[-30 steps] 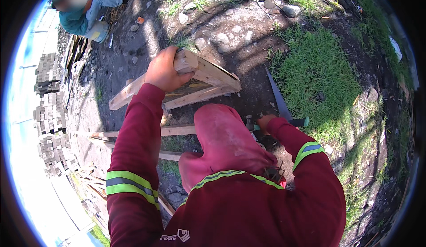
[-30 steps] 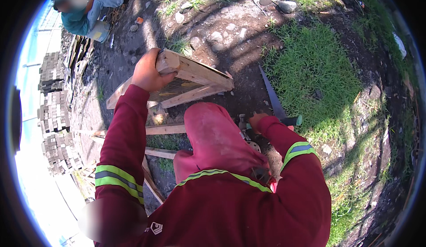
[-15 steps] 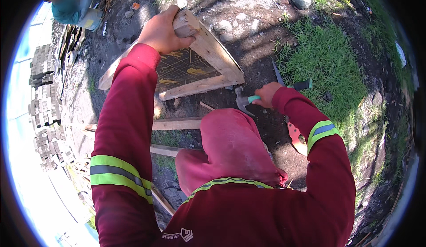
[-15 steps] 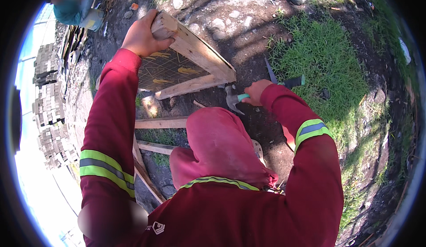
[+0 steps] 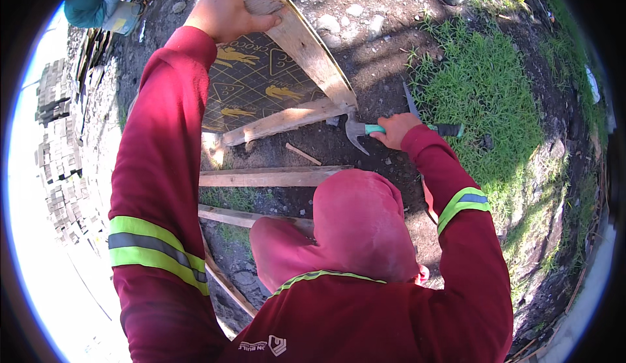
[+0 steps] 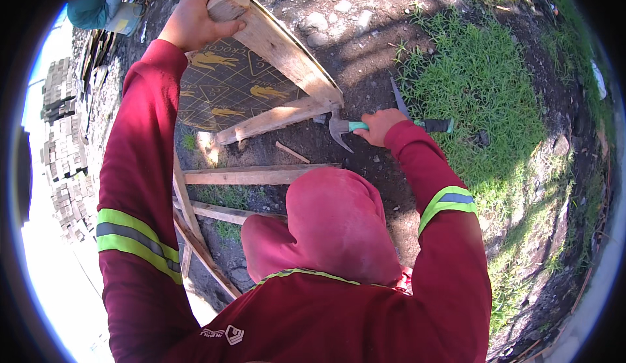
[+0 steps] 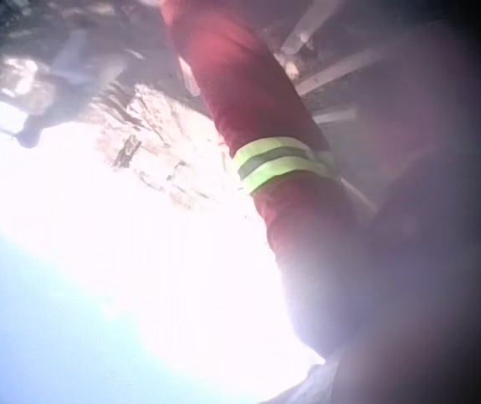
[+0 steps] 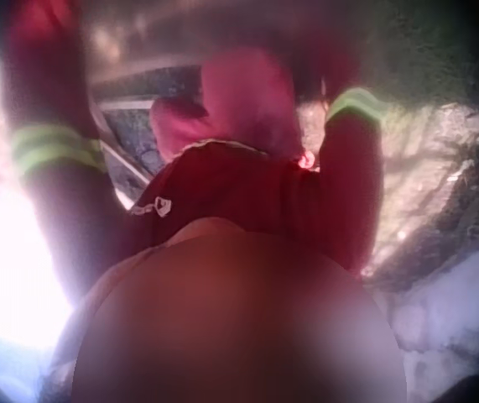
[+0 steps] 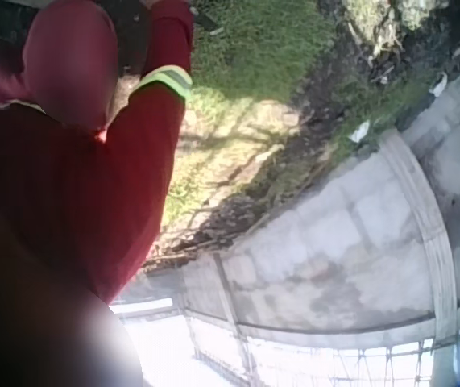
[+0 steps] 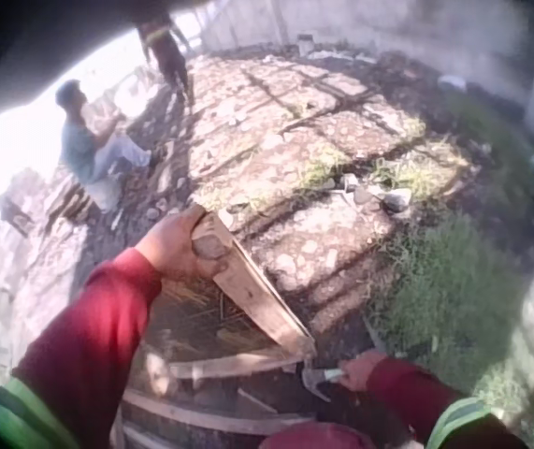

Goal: The person assembles a wooden frame by sawing a plank to length, then joining it to other pieces with nails. They use a hand saw to cut the wood and a hammer to drive nails into the joints.

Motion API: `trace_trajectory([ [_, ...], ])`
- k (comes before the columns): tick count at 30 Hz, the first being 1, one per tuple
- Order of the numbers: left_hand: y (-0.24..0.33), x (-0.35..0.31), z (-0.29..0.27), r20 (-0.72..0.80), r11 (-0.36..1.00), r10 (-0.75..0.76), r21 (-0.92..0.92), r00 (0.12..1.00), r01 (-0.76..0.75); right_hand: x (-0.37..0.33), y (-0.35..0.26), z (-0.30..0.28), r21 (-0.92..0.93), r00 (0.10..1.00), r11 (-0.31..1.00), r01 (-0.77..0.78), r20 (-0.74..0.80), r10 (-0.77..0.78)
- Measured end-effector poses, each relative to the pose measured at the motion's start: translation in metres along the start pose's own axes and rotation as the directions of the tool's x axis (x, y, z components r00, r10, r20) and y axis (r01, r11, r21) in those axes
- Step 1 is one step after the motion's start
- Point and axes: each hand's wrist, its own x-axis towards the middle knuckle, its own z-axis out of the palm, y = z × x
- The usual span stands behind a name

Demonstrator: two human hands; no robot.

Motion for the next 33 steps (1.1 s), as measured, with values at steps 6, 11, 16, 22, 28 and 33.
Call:
trace_trajectory([
  [6, 0.001, -0.002, -0.003, -0.012, 1.000, -0.003, -0.015, 1.000, 0.003, -0.001, -0.019, 0.004, -0.002, 0.947, 0.956, 0.293, 0.141, -0.290],
  [11, -0.001, -0.003, -0.002, -0.067, 0.998, 0.058, -0.032, 0.996, -0.060, 0.012, -0.012, 0.001, -0.093, 0.978, 0.976, 0.195, 0.091, -0.186],
  [16, -0.003, -0.011, -0.002, -0.035, 0.999, 0.003, -0.040, 0.999, -0.004, 0.022, -0.013, -0.004, 0.027, 0.989, 0.991, 0.128, 0.065, -0.129],
  [22, 0.000, -0.007, -0.003, -0.073, 0.998, 0.024, -0.050, 0.997, -0.028, 0.016, -0.014, -0.011, -0.075, 0.940, 0.941, 0.330, 0.115, -0.321],
  [28, 0.007, -0.017, -0.005, -0.090, 0.999, 0.027, -0.033, 0.996, -0.030, 0.009, 0.001, -0.007, 0.039, 0.989, 0.993, 0.112, 0.092, -0.116],
  [33, 0.012, -0.015, -0.008, -0.053, 0.998, -0.025, -0.063, 0.998, 0.022, 0.009, 0.009, -0.021, -0.115, 0.912, 0.917, 0.382, 0.208, -0.353],
])
